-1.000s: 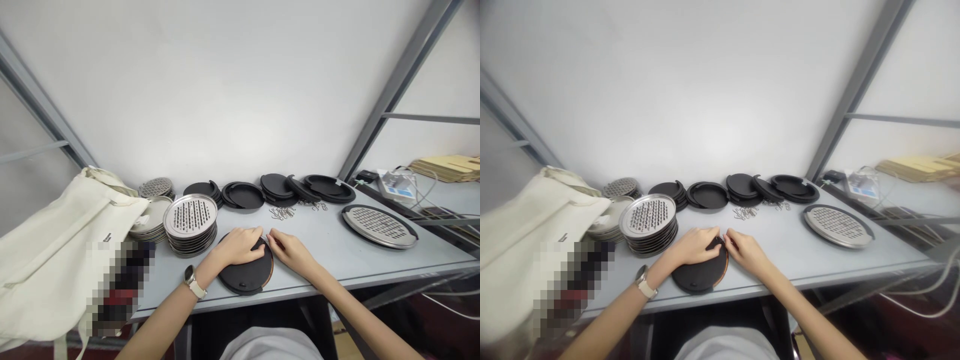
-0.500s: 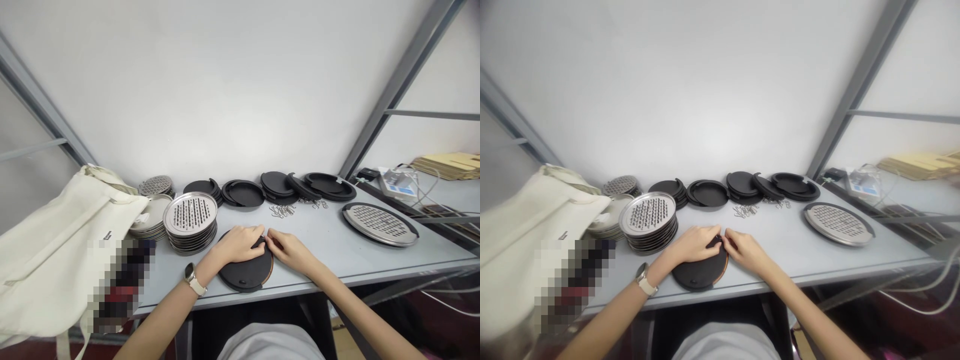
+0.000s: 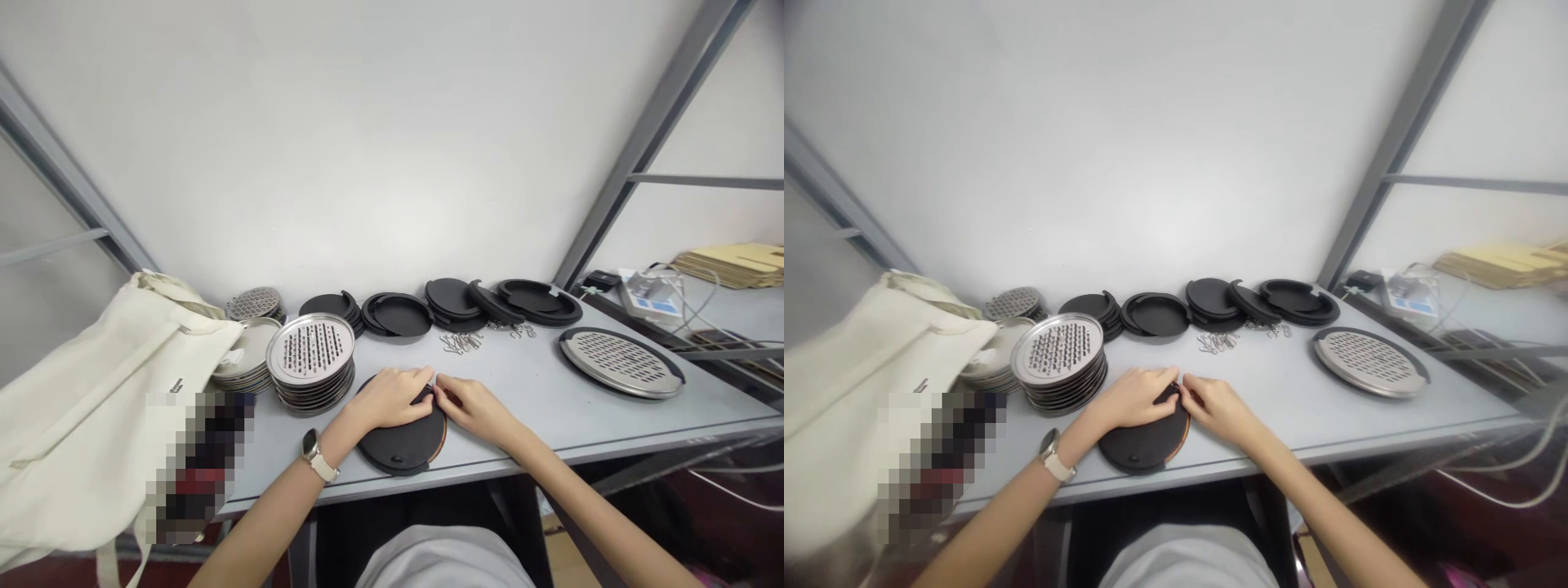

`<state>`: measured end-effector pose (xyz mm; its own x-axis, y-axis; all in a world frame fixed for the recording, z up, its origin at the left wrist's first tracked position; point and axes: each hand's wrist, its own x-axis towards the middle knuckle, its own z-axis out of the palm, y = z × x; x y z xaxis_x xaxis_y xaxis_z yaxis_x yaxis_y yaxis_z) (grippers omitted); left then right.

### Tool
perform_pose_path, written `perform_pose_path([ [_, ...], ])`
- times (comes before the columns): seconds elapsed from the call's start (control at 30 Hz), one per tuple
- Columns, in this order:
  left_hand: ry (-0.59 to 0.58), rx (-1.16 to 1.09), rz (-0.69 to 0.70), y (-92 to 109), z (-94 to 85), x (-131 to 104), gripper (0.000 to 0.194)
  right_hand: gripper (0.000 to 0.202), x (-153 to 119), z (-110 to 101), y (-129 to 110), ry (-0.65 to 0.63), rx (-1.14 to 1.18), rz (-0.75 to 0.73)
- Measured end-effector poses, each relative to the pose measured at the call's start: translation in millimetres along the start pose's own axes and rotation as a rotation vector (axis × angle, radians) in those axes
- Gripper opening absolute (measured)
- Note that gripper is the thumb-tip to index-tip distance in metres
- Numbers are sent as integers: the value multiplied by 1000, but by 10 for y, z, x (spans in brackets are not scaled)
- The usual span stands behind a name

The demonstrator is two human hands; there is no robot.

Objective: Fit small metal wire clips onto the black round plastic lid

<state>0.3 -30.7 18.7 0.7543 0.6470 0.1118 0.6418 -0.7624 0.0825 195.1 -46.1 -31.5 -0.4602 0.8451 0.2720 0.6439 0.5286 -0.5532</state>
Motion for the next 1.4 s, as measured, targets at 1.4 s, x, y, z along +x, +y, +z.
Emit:
perform_pose_path([
  [1.4, 43, -351, -53, -131, 72, 13, 16, 22, 0, -1, -30, 25, -40, 4],
])
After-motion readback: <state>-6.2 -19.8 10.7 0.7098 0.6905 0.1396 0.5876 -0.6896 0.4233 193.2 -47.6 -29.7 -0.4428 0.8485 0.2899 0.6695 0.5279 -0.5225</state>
